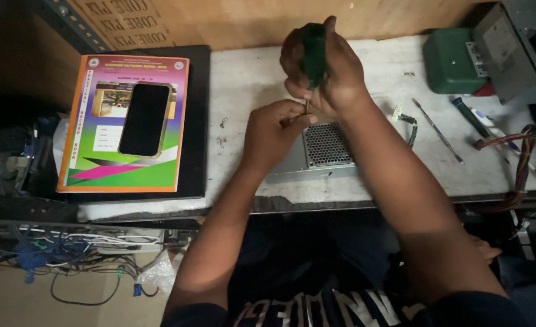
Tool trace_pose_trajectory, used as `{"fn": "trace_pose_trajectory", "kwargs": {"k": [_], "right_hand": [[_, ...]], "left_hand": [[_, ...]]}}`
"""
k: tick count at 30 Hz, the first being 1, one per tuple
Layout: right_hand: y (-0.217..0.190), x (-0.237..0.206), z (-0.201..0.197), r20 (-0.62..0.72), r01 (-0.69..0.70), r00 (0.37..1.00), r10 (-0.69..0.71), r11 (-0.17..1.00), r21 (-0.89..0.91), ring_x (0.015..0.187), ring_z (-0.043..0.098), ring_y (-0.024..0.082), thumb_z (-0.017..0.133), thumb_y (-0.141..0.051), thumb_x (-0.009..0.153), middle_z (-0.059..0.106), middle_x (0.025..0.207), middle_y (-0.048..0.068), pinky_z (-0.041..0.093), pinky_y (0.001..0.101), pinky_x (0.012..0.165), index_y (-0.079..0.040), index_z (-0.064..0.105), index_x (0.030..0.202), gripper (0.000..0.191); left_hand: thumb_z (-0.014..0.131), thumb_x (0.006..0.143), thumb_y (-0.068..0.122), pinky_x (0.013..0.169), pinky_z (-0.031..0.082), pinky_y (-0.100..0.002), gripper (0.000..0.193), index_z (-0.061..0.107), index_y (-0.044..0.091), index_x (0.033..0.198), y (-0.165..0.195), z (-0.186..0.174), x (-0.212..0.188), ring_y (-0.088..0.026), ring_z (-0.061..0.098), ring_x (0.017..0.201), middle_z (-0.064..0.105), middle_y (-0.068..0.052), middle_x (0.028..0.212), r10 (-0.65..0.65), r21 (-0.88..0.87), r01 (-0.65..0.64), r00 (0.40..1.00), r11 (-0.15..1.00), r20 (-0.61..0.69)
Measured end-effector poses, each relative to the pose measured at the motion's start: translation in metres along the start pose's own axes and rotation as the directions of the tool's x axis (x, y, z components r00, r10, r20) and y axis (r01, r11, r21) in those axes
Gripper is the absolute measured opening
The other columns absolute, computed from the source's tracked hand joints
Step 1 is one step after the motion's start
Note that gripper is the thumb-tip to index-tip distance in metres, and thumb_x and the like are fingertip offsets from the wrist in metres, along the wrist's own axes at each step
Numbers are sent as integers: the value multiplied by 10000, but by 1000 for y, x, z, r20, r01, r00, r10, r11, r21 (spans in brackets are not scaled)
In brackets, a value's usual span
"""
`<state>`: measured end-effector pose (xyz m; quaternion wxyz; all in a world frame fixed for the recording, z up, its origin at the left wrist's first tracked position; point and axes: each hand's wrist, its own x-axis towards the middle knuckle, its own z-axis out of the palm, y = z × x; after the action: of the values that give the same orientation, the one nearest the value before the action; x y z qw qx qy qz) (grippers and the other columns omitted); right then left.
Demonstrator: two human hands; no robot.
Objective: The person uses a green-handled screwdriver to unscrew the casing of a computer power supply unit on a workbench, repositioning the unit and removing screws from its sides. They occasionally touch a smartphone lying on a record book beside the work area.
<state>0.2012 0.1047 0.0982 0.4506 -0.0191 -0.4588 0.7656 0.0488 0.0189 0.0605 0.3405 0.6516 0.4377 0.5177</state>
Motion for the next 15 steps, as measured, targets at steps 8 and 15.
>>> {"fn": "trace_pose_trajectory", "kwargs": {"k": [8, 15], "right_hand": [[5, 4, 16, 69, 334, 937, -342, 822, -461, 593, 469, 195, 615, -427, 1052, 519, 987, 139, 391, 321, 477, -65, 439, 1136, 411], [0, -2, 6, -16, 221, 972, -234, 939, -262, 564, 510, 202, 440, -423, 1207, 565, 740, 154, 443, 322, 574, -15, 531, 1383, 454]], "left_hand": [[854, 900, 179, 582, 451, -256, 244, 674, 17, 869, -7, 1, 3, -51, 545, 632, 685, -37, 700, -8, 7, 8, 1000, 1000, 16], [709, 999, 162, 732, 544, -261, 244, 709, 34, 1206, -5, -4, -1, -84, 667, 796, 738, -80, 960, 155, 64, -161, 984, 985, 85]]}}
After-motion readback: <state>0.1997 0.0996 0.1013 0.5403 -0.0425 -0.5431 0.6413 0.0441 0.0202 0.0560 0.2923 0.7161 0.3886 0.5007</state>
